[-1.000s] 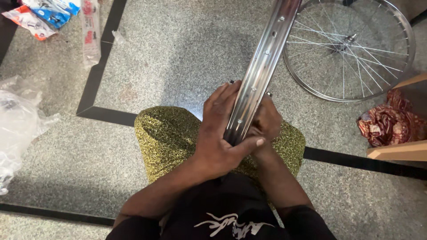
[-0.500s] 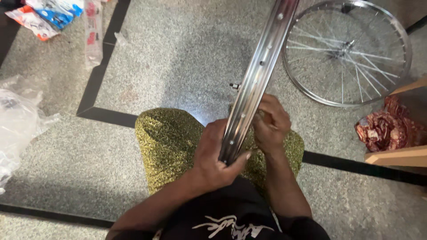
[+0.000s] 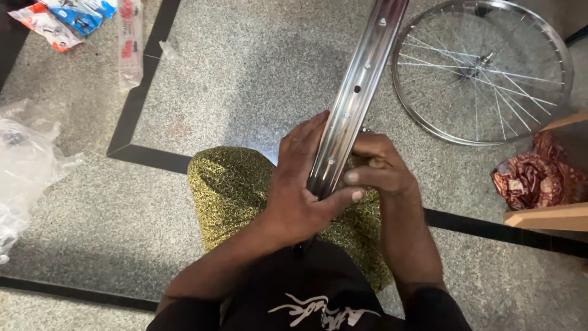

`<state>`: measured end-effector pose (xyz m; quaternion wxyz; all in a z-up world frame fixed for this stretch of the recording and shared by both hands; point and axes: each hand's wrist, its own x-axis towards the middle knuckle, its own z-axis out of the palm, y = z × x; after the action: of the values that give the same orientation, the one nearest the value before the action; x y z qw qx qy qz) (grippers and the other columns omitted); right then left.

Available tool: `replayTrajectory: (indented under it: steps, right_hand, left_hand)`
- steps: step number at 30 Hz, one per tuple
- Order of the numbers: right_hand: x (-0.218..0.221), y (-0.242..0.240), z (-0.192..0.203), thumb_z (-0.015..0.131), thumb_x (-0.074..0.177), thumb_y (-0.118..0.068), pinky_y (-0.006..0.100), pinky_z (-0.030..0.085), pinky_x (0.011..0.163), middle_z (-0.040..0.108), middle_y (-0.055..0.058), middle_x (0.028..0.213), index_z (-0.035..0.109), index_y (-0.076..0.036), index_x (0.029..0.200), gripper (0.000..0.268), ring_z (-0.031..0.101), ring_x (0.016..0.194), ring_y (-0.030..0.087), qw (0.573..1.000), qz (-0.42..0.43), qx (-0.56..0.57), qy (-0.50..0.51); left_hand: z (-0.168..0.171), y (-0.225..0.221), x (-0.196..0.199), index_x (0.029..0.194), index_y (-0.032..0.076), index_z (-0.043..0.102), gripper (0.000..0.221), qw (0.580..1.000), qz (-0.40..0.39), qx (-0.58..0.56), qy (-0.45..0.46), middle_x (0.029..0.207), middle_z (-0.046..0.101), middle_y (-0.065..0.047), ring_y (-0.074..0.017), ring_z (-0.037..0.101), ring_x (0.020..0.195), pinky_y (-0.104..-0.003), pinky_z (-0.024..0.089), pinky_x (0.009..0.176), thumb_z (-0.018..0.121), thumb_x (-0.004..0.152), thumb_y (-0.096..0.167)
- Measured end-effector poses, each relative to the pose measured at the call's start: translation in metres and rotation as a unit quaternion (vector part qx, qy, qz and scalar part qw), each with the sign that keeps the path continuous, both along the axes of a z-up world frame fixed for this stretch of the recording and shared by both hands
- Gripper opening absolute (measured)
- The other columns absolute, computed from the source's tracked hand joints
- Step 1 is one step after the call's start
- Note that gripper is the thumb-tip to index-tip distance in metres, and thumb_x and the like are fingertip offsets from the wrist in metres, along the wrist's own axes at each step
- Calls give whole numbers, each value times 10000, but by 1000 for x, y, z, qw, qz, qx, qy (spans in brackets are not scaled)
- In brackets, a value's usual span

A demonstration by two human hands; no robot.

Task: The person is seated on the floor and is threading a nipple onto a spoke on a bicycle wheel rim by hand.

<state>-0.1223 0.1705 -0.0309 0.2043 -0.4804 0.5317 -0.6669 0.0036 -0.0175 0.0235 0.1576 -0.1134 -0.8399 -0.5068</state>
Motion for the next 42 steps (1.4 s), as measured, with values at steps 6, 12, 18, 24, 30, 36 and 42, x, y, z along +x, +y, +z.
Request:
replayTrajectory:
  steps: [6, 12, 18, 24, 30, 36, 42]
  right_hand:
    - [11, -12, -22, 698, 937, 1, 209, 591, 637, 764, 122, 959, 734, 18, 1097, 165, 689, 691, 97, 987, -162, -3, 10]
    - [31, 8, -45, 701, 952, 1, 312, 620, 874, 687, 152, 1183, 691, 15, 1095, 144, 691, 1020, 163, 940, -335, -55, 26]
    - [47, 54, -105, 661, 1036, -139, 374, 610, 807, 716, 129, 1031, 727, -58, 1003, 109, 682, 894, 238, 731, -454, 501, -96]
    - [130, 24, -192, 744, 904, -146, 440, 570, 923, 766, 113, 1095, 731, -106, 1105, 206, 726, 1020, 284, 781, -176, 583, -141]
    - [105, 20, -220, 703, 770, -31, 437, 610, 885, 732, 155, 1101, 667, -43, 1131, 363, 734, 1016, 289, 873, -134, 454, -117]
    - [105, 16, -211, 660, 935, -102, 433, 590, 911, 755, 155, 1102, 724, -45, 1094, 181, 740, 1015, 282, 817, -178, 526, -155]
    - [103, 22, -219, 658, 901, -108, 425, 597, 904, 757, 137, 1109, 736, -69, 1083, 202, 739, 1008, 267, 854, -117, 482, -160]
  left_hand:
    - [-1, -2, 3, 1604, 23, 254, 1038, 998, -10, 48, -39, 1480, 469, -259, -391, 526, 1382, -525, 477, 1152, 852, 825, 357]
    - [-2, -4, 4, 1578, 13, 324, 918, 994, -46, 87, -48, 1315, 623, -210, -318, 718, 1178, -443, 630, 1004, 835, 864, 280]
    - [-6, 2, 1, 1589, -39, 293, 909, 990, -72, 111, 47, 1347, 617, -207, -275, 718, 1203, -373, 662, 1002, 843, 912, 214]
    - [5, 1, 4, 1528, -32, 391, 864, 990, -52, 118, -54, 1259, 716, -147, -146, 717, 807, -288, 652, 670, 872, 839, 166]
    - [10, 3, -1, 1509, -45, 360, 855, 986, -93, 136, -19, 1295, 702, -154, -94, 669, 755, -262, 600, 627, 851, 827, 112]
    - [8, -2, 2, 1528, -55, 334, 867, 975, -123, 180, -49, 1285, 679, -163, -137, 665, 973, -297, 617, 786, 824, 825, 75]
    - [1, -3, 5, 1538, -62, 359, 856, 979, -118, 160, -35, 1244, 690, -139, -145, 720, 979, -277, 641, 776, 843, 850, 96]
